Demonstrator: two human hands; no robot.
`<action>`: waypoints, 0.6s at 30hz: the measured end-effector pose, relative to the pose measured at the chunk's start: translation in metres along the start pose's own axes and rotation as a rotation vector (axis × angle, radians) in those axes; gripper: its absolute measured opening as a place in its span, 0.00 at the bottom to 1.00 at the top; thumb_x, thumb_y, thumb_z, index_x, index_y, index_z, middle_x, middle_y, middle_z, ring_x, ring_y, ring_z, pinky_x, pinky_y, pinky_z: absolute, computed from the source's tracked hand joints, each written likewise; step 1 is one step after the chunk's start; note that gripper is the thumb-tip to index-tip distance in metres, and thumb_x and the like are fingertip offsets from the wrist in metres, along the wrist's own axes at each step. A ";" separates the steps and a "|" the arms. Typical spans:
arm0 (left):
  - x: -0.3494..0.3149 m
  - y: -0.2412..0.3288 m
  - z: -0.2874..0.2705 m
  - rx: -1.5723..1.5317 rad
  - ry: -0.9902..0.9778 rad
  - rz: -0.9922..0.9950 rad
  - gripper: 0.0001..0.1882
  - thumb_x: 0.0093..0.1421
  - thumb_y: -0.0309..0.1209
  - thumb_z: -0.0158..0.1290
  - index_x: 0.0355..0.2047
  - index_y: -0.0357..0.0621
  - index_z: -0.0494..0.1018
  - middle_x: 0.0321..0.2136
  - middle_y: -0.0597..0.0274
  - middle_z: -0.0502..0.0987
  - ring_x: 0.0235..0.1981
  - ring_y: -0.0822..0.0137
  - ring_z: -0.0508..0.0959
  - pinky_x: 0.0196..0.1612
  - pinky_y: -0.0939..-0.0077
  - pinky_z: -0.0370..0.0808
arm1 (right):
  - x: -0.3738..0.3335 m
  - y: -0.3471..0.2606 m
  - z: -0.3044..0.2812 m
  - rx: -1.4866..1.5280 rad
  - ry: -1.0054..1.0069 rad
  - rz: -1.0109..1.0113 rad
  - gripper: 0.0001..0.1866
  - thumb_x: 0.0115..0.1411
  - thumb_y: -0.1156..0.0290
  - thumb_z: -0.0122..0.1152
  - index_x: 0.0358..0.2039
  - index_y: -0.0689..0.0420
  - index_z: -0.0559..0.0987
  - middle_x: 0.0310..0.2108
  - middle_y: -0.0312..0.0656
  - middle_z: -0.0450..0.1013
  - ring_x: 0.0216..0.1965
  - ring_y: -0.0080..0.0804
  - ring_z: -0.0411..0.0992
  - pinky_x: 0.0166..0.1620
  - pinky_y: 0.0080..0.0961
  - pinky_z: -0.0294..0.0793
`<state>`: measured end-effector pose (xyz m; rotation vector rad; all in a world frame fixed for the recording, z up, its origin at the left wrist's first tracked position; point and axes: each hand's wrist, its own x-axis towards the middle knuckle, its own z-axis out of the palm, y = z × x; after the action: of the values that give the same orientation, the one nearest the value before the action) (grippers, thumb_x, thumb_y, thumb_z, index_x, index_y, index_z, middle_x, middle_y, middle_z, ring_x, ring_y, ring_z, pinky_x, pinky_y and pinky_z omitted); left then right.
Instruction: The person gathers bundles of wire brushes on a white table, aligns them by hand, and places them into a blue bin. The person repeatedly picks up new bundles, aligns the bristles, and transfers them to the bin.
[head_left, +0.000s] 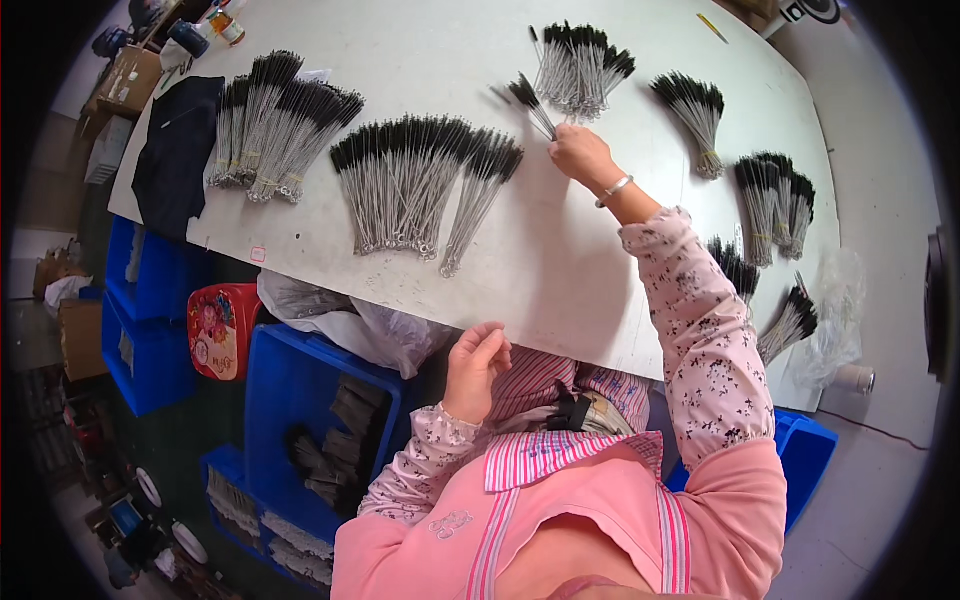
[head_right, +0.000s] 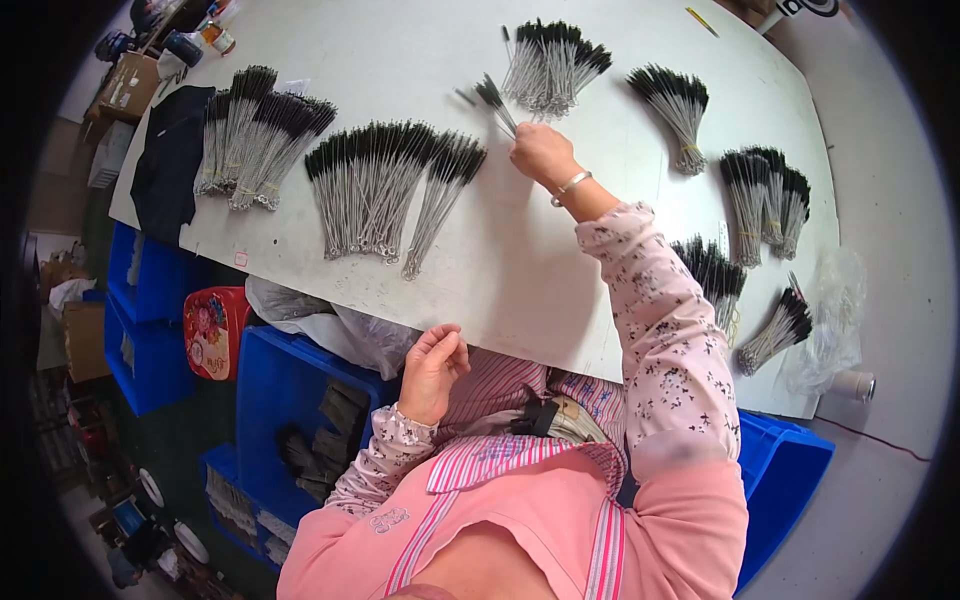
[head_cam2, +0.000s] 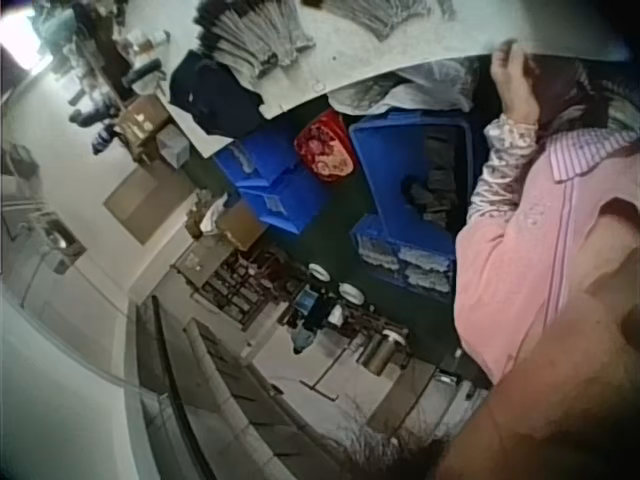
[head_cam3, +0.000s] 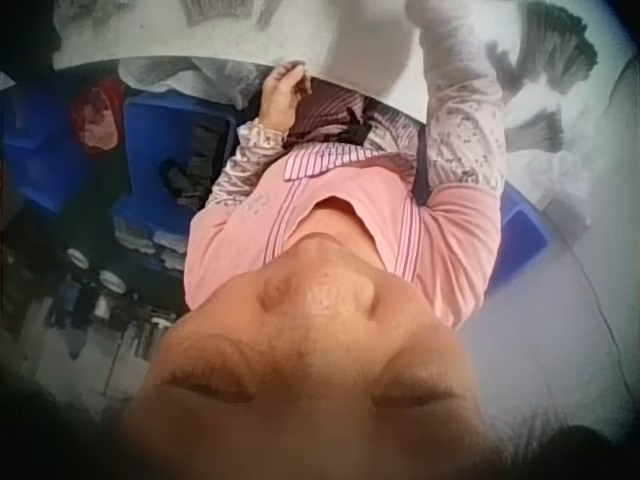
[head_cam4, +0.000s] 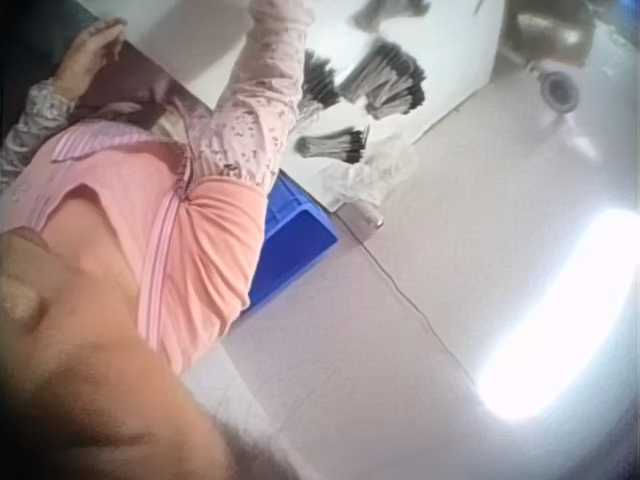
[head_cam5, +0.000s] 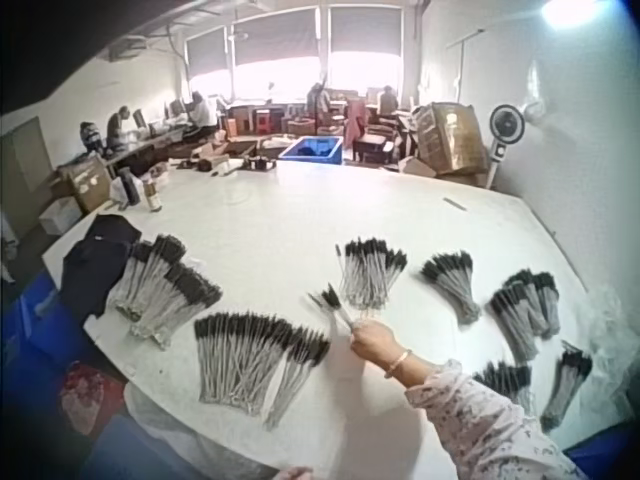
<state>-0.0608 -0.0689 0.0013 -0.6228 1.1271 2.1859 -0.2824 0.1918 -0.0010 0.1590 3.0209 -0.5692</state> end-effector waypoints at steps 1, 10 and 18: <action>0.000 -0.002 0.003 0.001 -0.016 0.001 0.10 0.59 0.29 0.52 0.39 0.40 0.70 0.26 0.65 0.73 0.25 0.76 0.71 0.29 0.82 0.69 | -0.011 0.003 -0.002 0.100 0.002 0.008 0.12 0.53 0.67 0.49 0.27 0.63 0.75 0.23 0.48 0.75 0.25 0.41 0.74 0.28 0.34 0.72; 0.026 -0.027 0.066 0.146 -0.202 0.045 0.17 0.62 0.38 0.47 0.46 0.40 0.69 0.38 0.61 0.75 0.31 0.71 0.74 0.32 0.78 0.71 | -0.226 -0.023 -0.012 1.405 -0.231 0.308 0.12 0.61 0.64 0.50 0.27 0.59 0.70 0.17 0.34 0.67 0.16 0.17 0.62 0.18 0.14 0.60; 0.013 -0.054 0.089 0.034 -0.336 -0.370 0.10 0.64 0.34 0.44 0.40 0.40 0.65 0.33 0.60 0.74 0.32 0.66 0.75 0.33 0.68 0.74 | -0.331 -0.015 -0.006 1.442 -0.268 0.549 0.22 0.64 0.56 0.45 0.27 0.63 0.76 0.18 0.38 0.71 0.16 0.20 0.67 0.20 0.16 0.64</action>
<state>-0.0445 0.0347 0.0100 -0.3915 0.7993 1.8610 0.0439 0.1502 0.0364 0.7961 1.6014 -2.1986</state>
